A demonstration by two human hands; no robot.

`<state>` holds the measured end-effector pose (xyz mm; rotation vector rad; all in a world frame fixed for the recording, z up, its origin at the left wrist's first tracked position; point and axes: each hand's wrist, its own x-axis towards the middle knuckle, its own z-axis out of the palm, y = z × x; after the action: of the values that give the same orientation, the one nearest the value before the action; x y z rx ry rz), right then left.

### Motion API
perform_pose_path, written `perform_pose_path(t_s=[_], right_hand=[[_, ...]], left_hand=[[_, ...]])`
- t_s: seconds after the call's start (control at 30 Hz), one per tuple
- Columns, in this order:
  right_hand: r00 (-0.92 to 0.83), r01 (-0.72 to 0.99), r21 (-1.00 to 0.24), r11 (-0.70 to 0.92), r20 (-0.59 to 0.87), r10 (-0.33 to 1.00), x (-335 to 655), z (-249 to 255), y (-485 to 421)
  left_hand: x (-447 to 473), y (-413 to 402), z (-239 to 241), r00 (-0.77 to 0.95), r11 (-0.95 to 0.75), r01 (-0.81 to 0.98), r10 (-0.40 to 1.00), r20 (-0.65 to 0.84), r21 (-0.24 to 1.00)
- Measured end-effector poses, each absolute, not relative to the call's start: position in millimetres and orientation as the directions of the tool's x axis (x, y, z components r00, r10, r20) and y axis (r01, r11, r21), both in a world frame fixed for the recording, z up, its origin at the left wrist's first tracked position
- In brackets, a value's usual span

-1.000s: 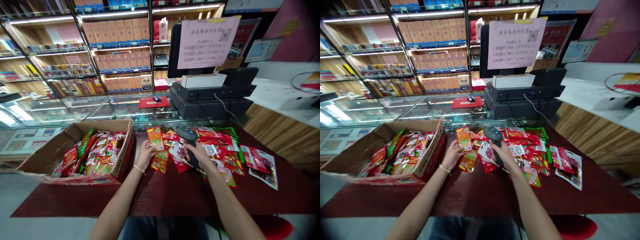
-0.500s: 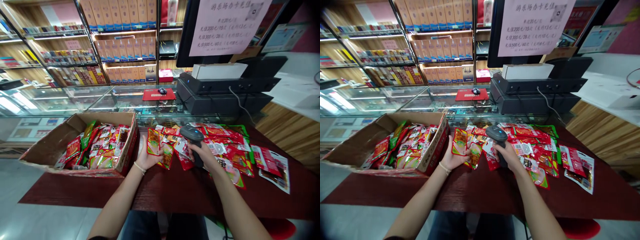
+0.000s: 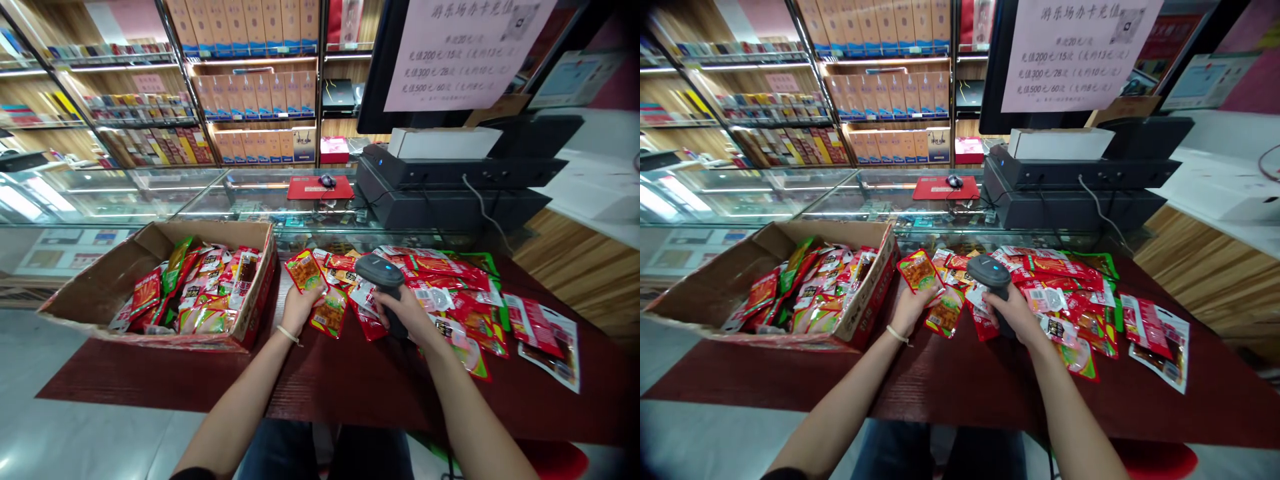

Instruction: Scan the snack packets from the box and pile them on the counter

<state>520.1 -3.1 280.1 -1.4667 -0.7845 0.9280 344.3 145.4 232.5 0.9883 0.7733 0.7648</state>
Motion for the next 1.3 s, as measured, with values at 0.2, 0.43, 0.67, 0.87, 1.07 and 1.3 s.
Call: perform_pose_path(t_s=[0.2, 0.43, 0.67, 0.87, 1.07, 1.3], right_hand=[[0.454, -0.035, -0.991, -0.132, -0.133, 0.881, 518.7, 277.2, -4.5], [0.421, 0.0, -0.987, -0.16, -0.145, 0.896, 517.4, 278.2, -5.4], [0.413, 0.026, -0.987, -0.158, -0.133, 0.901, 515.5, 278.8, -5.1], [0.419, -0.001, -0.985, -0.171, -0.155, 0.895, 515.6, 281.6, -7.1], [0.423, -0.029, -0.99, -0.138, -0.137, 0.896, 516.7, 284.8, -6.7], [0.443, -0.094, -0.991, -0.1, -0.132, 0.887, 517.8, 286.5, -7.5]], left_hand=[[340.2, 153.1, 231.8, 0.516, 0.167, -0.085, 0.851, -0.1, 0.982], [331.2, 163.2, 235.0, 0.408, -0.066, 0.056, 0.912, 0.037, 0.996], [333.6, 160.1, 238.4, 0.428, 0.131, -0.103, 0.901, -0.075, 0.986], [332.6, 160.3, 238.5, 0.417, 0.111, -0.097, 0.907, -0.061, 0.989], [332.0, 162.8, 233.3, 0.425, -0.007, -0.026, 0.905, 0.017, 1.0], [340.2, 158.3, 229.6, 0.551, 0.005, -0.065, 0.834, 0.032, 0.998]])
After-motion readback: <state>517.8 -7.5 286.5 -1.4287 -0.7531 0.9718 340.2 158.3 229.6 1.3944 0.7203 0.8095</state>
